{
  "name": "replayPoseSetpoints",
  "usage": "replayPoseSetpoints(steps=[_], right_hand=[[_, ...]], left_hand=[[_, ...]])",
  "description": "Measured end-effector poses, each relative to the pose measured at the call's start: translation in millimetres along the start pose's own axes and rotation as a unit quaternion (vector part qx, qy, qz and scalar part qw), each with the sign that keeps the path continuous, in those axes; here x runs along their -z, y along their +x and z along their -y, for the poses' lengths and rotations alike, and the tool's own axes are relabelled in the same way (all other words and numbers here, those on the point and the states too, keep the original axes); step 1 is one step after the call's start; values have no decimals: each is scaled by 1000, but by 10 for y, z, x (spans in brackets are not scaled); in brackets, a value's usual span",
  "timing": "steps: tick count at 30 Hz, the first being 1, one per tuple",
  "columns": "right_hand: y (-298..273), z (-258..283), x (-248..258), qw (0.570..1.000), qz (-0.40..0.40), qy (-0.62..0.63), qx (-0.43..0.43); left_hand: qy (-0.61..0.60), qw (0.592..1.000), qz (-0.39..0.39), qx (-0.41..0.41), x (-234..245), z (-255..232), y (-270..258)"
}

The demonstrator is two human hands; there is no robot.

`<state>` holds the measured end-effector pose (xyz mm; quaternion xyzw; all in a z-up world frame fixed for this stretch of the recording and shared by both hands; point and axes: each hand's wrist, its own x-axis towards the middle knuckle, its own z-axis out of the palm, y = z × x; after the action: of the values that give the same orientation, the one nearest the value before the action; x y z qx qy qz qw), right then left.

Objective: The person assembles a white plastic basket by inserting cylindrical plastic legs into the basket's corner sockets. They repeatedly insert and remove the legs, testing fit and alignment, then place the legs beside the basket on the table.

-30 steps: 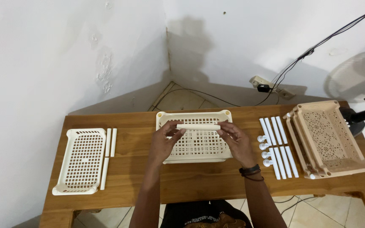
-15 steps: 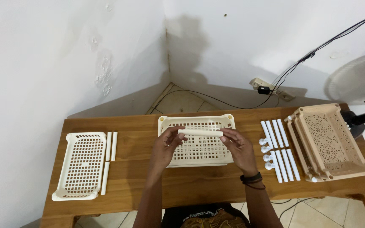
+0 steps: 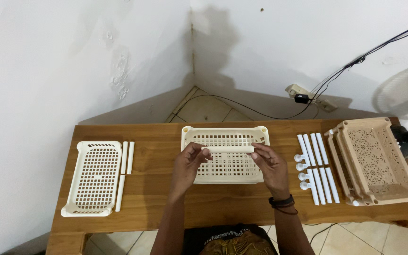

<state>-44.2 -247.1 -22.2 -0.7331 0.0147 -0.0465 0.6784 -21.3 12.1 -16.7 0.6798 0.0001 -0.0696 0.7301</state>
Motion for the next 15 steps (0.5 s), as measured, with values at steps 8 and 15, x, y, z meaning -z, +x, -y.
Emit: replayPoseSetpoints(steps=[8,15], right_hand=[[-53,-90,76,999,8,32,-19],[-120,-156,134,998,12,58,-14]], left_hand=[[34,999,6,-13,-29,12,-52],[29,1000,-2,-12,-89,54,-60]])
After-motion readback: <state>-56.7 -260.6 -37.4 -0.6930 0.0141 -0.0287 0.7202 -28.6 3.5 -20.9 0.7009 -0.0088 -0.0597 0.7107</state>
